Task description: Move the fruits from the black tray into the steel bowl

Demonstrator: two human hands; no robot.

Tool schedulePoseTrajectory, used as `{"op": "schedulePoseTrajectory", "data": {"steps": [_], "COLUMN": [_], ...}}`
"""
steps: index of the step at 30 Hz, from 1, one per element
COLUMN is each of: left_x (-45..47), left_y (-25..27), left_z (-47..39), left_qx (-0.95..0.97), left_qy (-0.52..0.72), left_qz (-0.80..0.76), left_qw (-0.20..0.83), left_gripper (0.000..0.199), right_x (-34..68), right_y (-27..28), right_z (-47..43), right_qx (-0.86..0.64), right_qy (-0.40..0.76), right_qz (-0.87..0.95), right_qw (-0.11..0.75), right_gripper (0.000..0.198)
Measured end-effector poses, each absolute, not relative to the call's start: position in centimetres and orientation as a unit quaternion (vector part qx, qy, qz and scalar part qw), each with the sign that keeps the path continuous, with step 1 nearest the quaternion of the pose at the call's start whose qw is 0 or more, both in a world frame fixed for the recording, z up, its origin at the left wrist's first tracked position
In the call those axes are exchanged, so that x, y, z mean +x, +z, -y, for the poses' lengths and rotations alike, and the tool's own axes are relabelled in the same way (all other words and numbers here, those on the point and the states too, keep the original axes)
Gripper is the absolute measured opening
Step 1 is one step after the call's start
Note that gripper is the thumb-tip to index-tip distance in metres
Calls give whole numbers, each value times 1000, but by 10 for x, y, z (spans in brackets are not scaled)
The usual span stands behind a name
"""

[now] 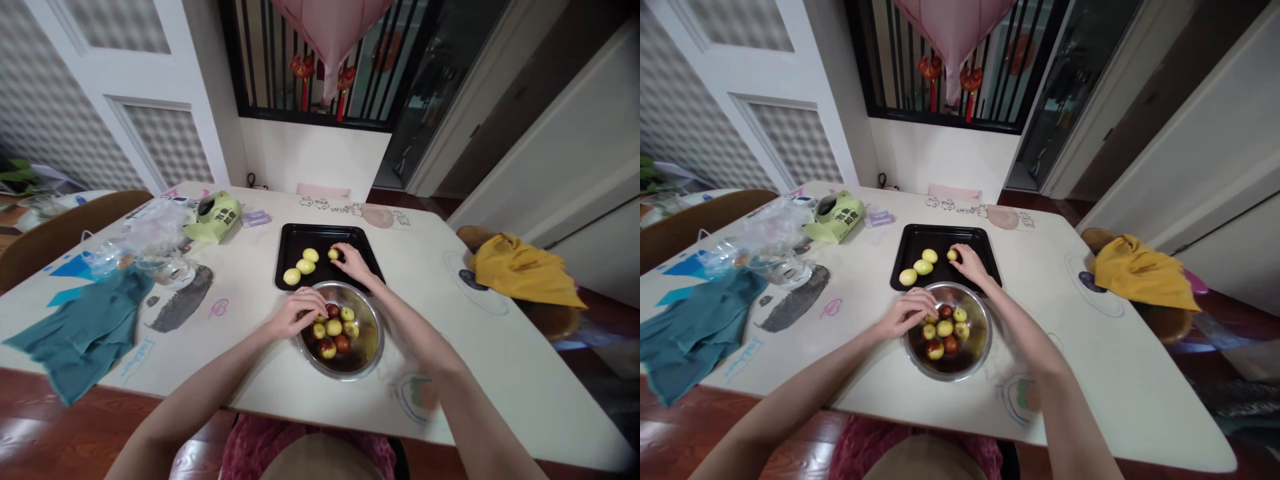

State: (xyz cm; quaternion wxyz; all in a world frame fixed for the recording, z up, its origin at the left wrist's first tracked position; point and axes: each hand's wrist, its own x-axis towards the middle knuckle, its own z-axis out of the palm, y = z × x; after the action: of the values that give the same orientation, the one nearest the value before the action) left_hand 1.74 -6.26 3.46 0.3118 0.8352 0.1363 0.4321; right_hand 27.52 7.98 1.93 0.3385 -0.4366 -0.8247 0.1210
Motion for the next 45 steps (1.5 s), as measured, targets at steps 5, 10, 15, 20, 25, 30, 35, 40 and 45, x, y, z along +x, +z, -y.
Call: {"op": "schedulePoseTrajectory", "data": {"steps": [5, 10, 15, 20, 25, 30, 35, 40, 45], "left_x": [17, 16, 14, 12, 11, 11, 11, 11, 11], "left_y": [34, 35, 37, 39, 38, 38, 40, 41, 41], "left_z": [64, 64, 63, 63, 62, 62, 62, 62, 62], "left_qx": [829, 828, 832, 844, 846, 847, 848, 852, 857], "left_qy": [435, 430, 419, 401, 393, 398, 393, 386, 389], "left_qz": [-142, -153, -158, -163, -176, -165, -167, -168, -161], "left_qw": [321, 326, 329, 317, 316, 311, 314, 311, 297], "left_gripper": [38, 38, 40, 40, 41, 39, 38, 39, 36], "right_x": [306, 315, 308, 304, 310, 314, 314, 313, 313], "right_y": [32, 49, 53, 54, 56, 60, 63, 63, 65], "right_z": [-22, 52, 105, 118, 117, 117, 117, 117, 119], "right_qx": [-442, -430, -388, -334, -309, -301, -285, -278, -275], "right_qy": [122, 129, 158, 205, 278, 309, 324, 329, 343], "right_qz": [783, 776, 809, 838, 845, 849, 854, 856, 857], "right_qw": [421, 443, 413, 379, 335, 306, 291, 287, 270], "right_gripper": [30, 30, 28, 30, 32, 31, 29, 29, 19]}}
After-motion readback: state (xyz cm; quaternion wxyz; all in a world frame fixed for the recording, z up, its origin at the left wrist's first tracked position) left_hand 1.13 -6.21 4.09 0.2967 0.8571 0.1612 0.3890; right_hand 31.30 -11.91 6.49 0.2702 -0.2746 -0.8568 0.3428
